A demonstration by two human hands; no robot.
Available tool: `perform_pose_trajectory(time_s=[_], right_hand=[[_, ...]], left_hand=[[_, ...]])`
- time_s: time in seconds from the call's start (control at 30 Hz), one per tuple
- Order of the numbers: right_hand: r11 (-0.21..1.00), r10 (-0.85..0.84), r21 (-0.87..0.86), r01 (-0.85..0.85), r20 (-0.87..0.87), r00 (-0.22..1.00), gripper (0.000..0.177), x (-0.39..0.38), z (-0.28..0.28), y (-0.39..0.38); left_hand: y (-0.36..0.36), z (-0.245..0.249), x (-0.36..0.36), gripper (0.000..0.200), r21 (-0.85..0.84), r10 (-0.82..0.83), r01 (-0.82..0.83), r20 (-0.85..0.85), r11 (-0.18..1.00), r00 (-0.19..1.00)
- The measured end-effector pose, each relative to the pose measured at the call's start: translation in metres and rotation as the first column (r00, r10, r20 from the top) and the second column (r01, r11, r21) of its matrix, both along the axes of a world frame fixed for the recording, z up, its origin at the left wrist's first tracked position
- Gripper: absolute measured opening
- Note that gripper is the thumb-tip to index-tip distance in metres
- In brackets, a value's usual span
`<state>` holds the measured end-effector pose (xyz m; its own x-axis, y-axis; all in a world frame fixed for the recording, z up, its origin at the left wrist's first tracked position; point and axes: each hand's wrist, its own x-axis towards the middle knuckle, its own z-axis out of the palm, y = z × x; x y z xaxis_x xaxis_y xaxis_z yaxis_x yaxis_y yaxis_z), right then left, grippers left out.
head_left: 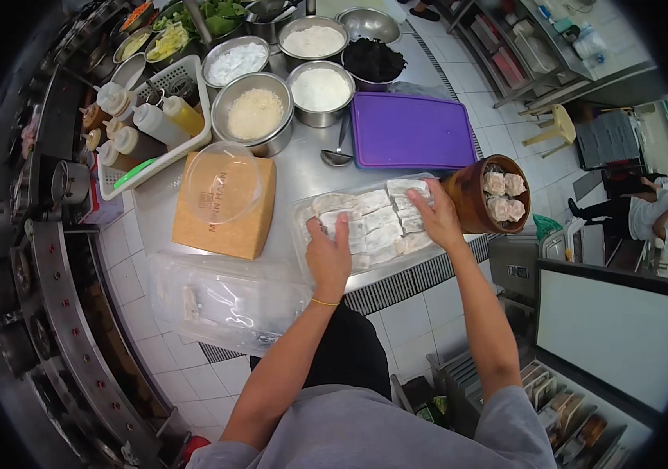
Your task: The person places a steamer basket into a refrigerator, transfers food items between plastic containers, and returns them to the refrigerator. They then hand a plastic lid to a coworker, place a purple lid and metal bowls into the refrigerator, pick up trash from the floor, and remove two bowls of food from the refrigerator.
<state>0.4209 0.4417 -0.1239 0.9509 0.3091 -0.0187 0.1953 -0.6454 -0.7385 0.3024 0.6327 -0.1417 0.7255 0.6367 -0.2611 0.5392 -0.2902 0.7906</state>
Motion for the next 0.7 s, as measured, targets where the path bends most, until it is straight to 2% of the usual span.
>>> perform_pose_trajectory(time_s=[0.07,0.13,0.2,0.27,0.33,0.37,0.4,0.43,0.47,0.5,0.53,0.57,0.63,0.7], right_hand=[[1.000,-0.004,0.000,0.004,-0.041,0.999,0.039,0.002,0.001,0.001],[1.000,-0.008,-0.009,0.007,-0.085,0.996,0.040,0.000,0.009,0.002],[0.985,-0.069,-0.165,0.057,-0.069,0.995,0.042,-0.004,0.013,0.004],[0.980,-0.077,-0.187,0.071,-0.021,0.997,0.042,-0.009,0.013,0.005],[0.973,-0.087,-0.211,0.090,0.024,0.996,0.041,-0.014,0.015,0.008],[0.947,-0.113,-0.299,0.120,0.040,0.993,0.041,-0.018,0.025,0.014],[0.910,-0.136,-0.386,0.149,0.060,0.989,0.040,-0.021,0.031,0.018],[0.911,-0.130,-0.387,0.143,0.059,0.990,0.040,-0.024,0.030,0.019],[0.892,-0.091,-0.427,0.147,0.148,0.985,0.041,-0.026,0.028,0.019],[0.871,-0.049,-0.466,0.157,0.235,0.971,0.042,-0.026,0.025,0.018],[0.870,-0.048,-0.467,0.157,0.235,0.971,0.042,-0.025,0.022,0.017],[0.900,-0.016,-0.418,0.125,0.255,0.967,0.044,-0.025,0.018,0.016],[0.927,0.027,-0.368,0.077,0.270,0.962,0.047,-0.025,0.012,0.015],[0.934,0.184,-0.351,-0.068,0.311,0.933,0.052,-0.025,0.008,0.012]], left_hand=[[0.004,-0.003,0.000,0.056,0.076,-0.019,0.019,-0.003,0.997,1.000],[0.008,-0.004,-0.002,0.056,0.007,-0.072,0.073,-0.132,0.997,0.989],[0.004,-0.004,-0.006,0.055,0.045,-0.070,0.075,-0.117,0.996,0.991],[0.005,-0.002,-0.008,0.055,0.090,-0.060,0.070,-0.101,0.994,0.993],[0.002,0.001,-0.009,0.063,0.139,-0.059,0.072,-0.095,0.988,0.994],[0.004,0.006,-0.009,0.063,0.142,-0.053,0.067,-0.100,0.988,0.994],[0.006,0.012,-0.008,0.068,0.123,-0.096,0.115,-0.148,0.986,0.984],[0.006,0.018,-0.007,0.074,0.098,-0.141,0.161,-0.191,0.982,0.971],[0.008,0.020,-0.006,0.074,0.096,-0.136,0.157,-0.188,0.983,0.973],[0.013,0.022,-0.006,0.076,0.113,-0.200,0.226,-0.204,0.968,0.958],[0.017,0.023,-0.007,0.079,0.129,-0.264,0.297,-0.224,0.946,0.938],[0.019,0.023,-0.008,0.079,0.128,-0.262,0.295,-0.225,0.947,0.938],[0.022,0.022,-0.014,0.078,0.225,-0.330,0.380,-0.230,0.897,0.916],[0.020,0.019,-0.016,0.079,0.184,-0.351,0.385,-0.190,0.904,0.917]])
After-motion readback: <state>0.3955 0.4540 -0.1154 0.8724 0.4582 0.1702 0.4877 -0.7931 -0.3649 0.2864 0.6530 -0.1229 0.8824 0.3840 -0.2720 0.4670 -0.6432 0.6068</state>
